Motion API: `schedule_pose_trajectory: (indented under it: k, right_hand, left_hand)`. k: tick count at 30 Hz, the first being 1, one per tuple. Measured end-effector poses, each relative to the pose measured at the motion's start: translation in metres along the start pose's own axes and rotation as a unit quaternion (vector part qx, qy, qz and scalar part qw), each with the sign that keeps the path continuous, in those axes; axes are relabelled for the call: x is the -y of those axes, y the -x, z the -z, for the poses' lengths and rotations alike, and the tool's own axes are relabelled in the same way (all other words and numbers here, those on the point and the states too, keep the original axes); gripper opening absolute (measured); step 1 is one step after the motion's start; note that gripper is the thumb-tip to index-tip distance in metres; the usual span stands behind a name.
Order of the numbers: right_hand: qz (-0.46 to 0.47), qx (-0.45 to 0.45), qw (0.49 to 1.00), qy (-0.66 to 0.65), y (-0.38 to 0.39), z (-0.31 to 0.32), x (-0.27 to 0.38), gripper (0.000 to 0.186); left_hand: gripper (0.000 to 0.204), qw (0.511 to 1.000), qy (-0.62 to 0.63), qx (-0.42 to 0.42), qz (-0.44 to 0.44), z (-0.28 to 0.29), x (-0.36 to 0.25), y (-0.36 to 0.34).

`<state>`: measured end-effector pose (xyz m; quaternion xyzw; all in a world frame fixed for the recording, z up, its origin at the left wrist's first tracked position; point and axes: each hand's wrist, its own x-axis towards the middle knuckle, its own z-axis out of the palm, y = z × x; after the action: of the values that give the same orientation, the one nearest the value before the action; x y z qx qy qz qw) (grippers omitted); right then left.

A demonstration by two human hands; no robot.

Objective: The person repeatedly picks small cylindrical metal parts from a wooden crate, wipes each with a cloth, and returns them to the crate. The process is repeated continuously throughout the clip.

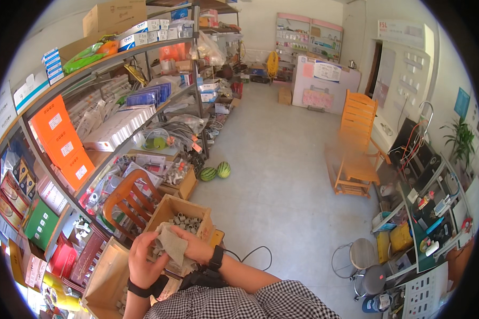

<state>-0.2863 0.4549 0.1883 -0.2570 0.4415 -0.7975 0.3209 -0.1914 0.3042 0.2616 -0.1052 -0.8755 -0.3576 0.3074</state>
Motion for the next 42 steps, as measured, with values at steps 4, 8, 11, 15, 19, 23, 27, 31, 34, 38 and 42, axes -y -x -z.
schedule_pose_trajectory:
  k: [4, 8, 11, 15, 19, 23, 27, 31, 34, 38, 42]
  right_hand:
    - [-0.053, -0.043, 0.993, -0.091, -0.006, 0.009, -0.008, 0.047]
    - [-0.039, -0.017, 0.995, -0.086, -0.009, 0.014, -0.008, 0.047]
    - [0.076, 0.036, 0.992, 0.091, -0.01, 0.012, -0.005, 0.045]
    - [0.043, 0.038, 0.998, -0.001, -0.008, 0.008, -0.003, 0.045]
    - [0.017, -0.044, 0.997, 0.057, -0.009, 0.004, 0.0, 0.043]
    - [-0.082, -0.069, 0.99, -0.089, -0.008, 0.005, 0.009, 0.043]
    - [-0.009, 0.019, 0.998, -0.059, -0.004, 0.006, 0.008, 0.044]
    - [0.017, -0.008, 1.0, -0.02, -0.002, 0.01, -0.005, 0.044]
    - [0.029, -0.013, 0.997, -0.071, -0.002, 0.017, -0.011, 0.043]
    - [-0.012, -0.029, 0.994, -0.102, -0.003, 0.02, -0.012, 0.043]
    - [-0.006, -0.02, 0.998, -0.063, -0.002, 0.02, -0.009, 0.044]
  left_hand:
    - [0.044, 0.997, -0.043, 0.008, -0.059, 0.001, 0.0, -0.002]
    - [0.047, 0.993, -0.048, 0.004, -0.105, 0.003, 0.003, -0.004]
    - [0.05, 0.993, -0.046, 0.006, -0.113, 0.003, 0.005, -0.006]
    - [0.043, 0.996, -0.033, -0.011, -0.086, 0.002, 0.003, -0.006]
    - [0.044, 0.998, -0.041, 0.008, -0.043, 0.001, 0.0, -0.005]
    - [0.046, 0.996, -0.036, -0.01, -0.075, 0.0, -0.001, -0.007]
    - [0.047, 0.995, -0.022, -0.017, -0.094, -0.002, -0.003, -0.009]
    - [0.047, 0.998, -0.041, -0.015, -0.054, -0.003, -0.007, -0.006]
    - [0.047, 0.999, -0.028, 0.003, -0.024, -0.005, -0.006, -0.005]
    - [0.048, 0.992, -0.026, 0.032, -0.123, -0.003, 0.001, -0.007]
    - [0.052, 0.99, -0.038, 0.019, -0.134, -0.003, 0.0, -0.006]
